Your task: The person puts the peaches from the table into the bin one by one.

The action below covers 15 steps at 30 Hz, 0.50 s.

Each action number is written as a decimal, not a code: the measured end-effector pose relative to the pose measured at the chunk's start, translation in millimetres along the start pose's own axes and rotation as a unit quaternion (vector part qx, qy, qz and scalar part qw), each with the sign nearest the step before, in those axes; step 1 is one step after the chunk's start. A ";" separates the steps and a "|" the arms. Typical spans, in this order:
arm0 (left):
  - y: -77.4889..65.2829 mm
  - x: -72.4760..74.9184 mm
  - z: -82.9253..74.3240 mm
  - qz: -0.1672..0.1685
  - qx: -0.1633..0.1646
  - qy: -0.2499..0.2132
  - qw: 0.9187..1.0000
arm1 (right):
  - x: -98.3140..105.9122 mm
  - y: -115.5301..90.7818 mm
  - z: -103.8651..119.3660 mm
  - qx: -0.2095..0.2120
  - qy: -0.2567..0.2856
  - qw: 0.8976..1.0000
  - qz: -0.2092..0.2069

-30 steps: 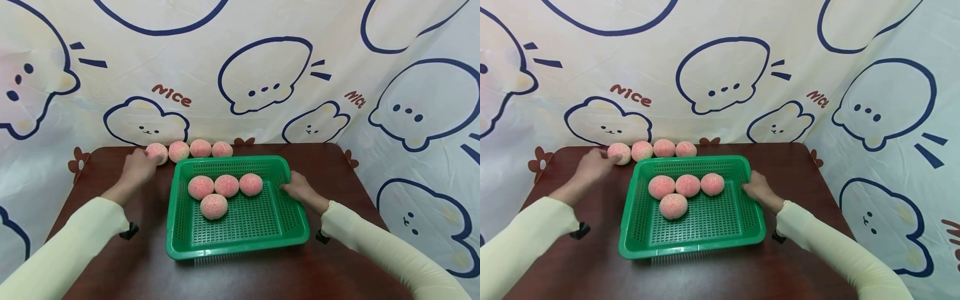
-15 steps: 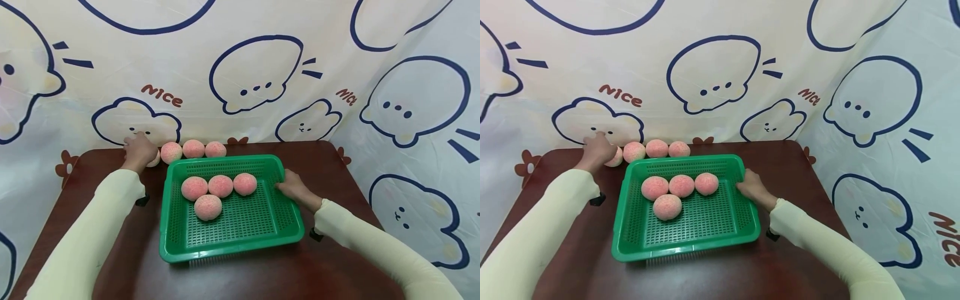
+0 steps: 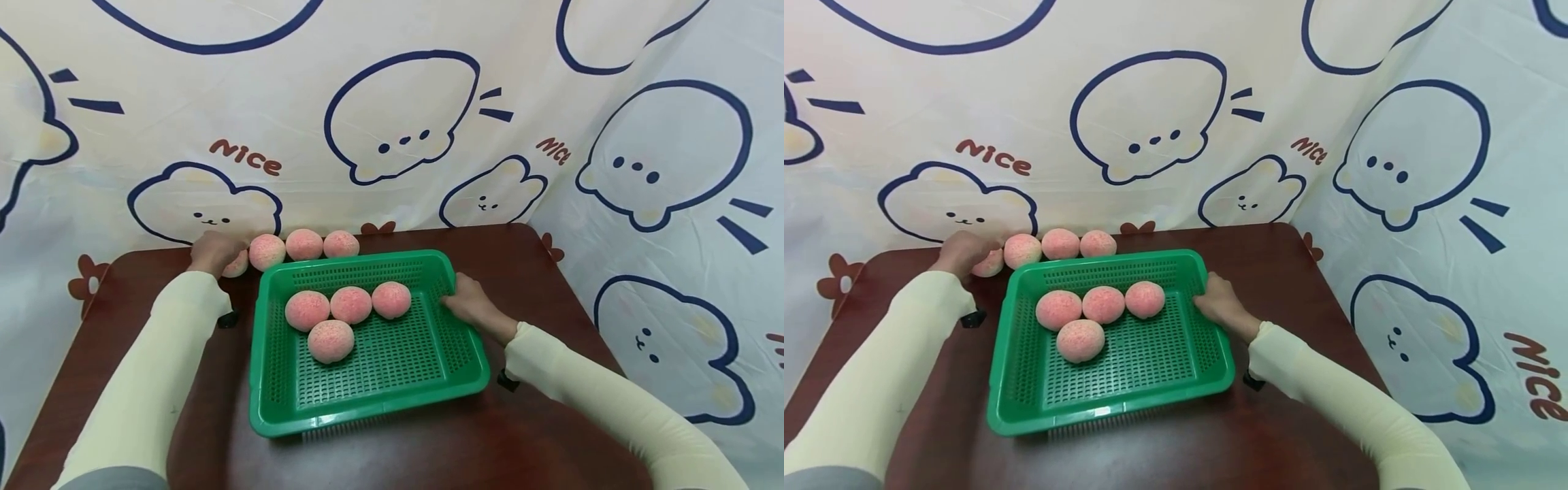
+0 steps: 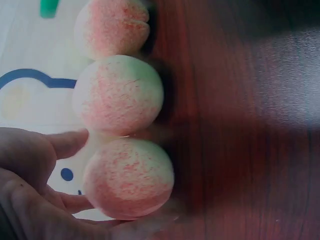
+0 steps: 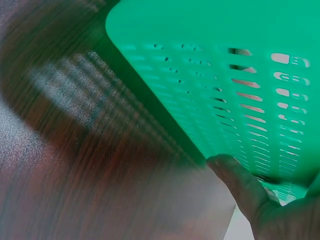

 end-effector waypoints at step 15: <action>0.6 -10.6 8.1 0.006 0.022 -0.015 1.000 | -3.1 2.2 -0.5 -0.006 -0.015 1.000 -0.005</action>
Point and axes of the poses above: each hand's wrist, its own y-axis towards the middle knuckle, its own x-axis out of the back of the hand, z = x × y, the point moved 7 cm from there along y, towards the middle knuckle, and after that the axes turned 5 degrees about -y, right-handed, at the moved point
